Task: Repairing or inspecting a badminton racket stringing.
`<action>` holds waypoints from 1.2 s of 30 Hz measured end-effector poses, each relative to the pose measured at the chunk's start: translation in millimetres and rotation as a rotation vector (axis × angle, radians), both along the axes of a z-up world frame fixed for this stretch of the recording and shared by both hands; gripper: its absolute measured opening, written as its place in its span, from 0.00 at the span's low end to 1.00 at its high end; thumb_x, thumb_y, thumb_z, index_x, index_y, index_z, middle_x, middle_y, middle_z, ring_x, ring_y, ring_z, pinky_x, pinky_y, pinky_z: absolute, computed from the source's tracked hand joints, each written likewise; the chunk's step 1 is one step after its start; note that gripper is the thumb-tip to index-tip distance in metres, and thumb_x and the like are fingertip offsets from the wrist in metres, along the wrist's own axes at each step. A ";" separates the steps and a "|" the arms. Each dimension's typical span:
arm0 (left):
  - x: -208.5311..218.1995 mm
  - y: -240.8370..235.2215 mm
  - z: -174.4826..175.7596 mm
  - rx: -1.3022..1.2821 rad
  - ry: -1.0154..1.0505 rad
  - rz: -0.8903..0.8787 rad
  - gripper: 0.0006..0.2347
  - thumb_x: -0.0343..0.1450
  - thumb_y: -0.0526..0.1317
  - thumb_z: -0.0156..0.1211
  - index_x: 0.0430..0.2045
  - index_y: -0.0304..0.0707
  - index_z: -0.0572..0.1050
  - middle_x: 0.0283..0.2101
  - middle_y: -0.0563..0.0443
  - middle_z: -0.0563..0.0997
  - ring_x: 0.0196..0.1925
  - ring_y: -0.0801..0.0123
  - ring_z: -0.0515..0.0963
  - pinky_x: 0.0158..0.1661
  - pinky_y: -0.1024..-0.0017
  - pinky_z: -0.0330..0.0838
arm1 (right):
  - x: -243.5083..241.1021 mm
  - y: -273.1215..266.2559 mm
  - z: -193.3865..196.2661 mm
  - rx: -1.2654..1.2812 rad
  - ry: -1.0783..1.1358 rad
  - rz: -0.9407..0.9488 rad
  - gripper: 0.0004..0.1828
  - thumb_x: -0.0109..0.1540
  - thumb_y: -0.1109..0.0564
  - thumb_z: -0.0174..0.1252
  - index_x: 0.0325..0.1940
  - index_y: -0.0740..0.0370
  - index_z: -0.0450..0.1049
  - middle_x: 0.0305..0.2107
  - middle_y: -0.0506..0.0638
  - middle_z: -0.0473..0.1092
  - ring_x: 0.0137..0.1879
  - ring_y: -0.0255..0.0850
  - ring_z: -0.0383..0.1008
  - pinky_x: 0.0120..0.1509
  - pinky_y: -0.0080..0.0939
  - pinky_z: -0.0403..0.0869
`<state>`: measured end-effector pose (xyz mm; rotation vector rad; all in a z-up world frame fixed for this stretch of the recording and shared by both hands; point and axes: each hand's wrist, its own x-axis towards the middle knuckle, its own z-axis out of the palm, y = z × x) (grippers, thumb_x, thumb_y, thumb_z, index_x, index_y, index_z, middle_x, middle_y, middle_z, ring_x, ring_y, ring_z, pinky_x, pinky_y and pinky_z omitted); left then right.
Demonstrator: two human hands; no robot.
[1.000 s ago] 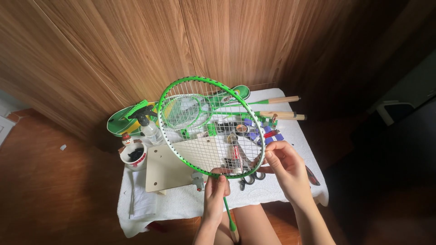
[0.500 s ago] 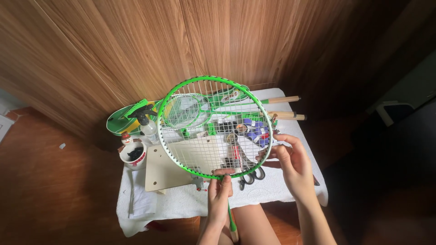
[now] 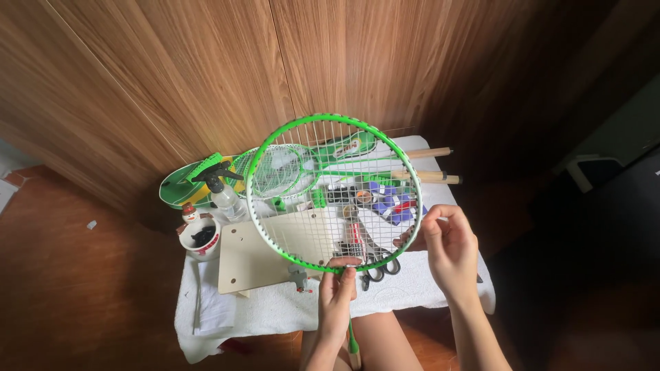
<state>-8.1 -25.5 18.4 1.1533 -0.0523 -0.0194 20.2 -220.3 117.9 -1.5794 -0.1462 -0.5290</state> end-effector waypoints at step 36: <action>4.1 30.6 -7.8 -0.023 0.042 0.010 0.10 0.76 0.38 0.56 0.43 0.32 0.81 0.16 0.64 0.56 0.18 0.82 0.52 0.21 0.75 0.46 | -65.9 -34.0 -71.6 0.367 0.666 0.034 0.28 0.67 0.44 0.43 0.56 0.69 0.74 0.49 0.58 0.77 0.59 0.46 0.76 0.64 0.50 0.76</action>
